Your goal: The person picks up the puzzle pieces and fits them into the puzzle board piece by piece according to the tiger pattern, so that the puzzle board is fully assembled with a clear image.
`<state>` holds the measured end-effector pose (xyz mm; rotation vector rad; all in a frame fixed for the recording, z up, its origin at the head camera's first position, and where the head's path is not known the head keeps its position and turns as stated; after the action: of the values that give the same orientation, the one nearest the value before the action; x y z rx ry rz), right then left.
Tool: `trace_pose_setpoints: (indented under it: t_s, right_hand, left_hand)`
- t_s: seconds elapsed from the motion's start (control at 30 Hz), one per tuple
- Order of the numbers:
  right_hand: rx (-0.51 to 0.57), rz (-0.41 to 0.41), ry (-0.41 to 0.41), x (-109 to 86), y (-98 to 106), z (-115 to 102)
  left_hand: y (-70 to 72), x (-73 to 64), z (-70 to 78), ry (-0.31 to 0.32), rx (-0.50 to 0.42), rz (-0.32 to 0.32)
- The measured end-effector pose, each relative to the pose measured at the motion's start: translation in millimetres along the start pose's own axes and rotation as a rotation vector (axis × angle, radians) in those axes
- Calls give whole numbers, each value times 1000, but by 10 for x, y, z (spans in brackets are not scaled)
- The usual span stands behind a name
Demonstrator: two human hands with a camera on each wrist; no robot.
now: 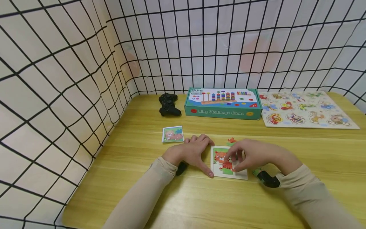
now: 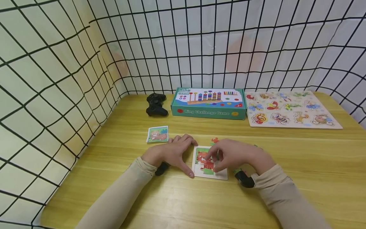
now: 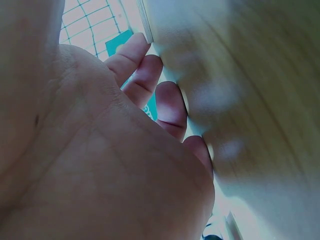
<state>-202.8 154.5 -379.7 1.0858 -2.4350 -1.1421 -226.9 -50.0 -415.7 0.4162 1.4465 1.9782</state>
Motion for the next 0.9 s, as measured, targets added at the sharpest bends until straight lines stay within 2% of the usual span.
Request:
trace_pose_setpoints:
  t_s: [0.23, 0.53, 0.7, 0.9]
  right_hand:
    - [-45, 64, -82, -152, 283, 184]
    - [24, 146, -216, -385, 559, 534]
    - [46, 143, -249, -559, 664, 763]
    - [85, 139, -295, -685, 707, 937]
  left_hand:
    - [10, -5, 1, 5, -6, -6]
    - [21, -14, -7, 9, -17, -2]
    - [6, -16, -13, 8, -17, 1]
    - [-1, -10, 0, 1, -14, -1]
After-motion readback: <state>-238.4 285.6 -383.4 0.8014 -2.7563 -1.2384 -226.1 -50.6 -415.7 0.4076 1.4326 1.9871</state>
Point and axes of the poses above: each hand's wrist, its own x-axis towards the middle knuckle, its own y-axis out of the back of the hand, z = x × y, the point moved 4 cm from there along x, towards the middle knuckle, and after that the axes turned 9 degrees about z, right-handed, at the moved point
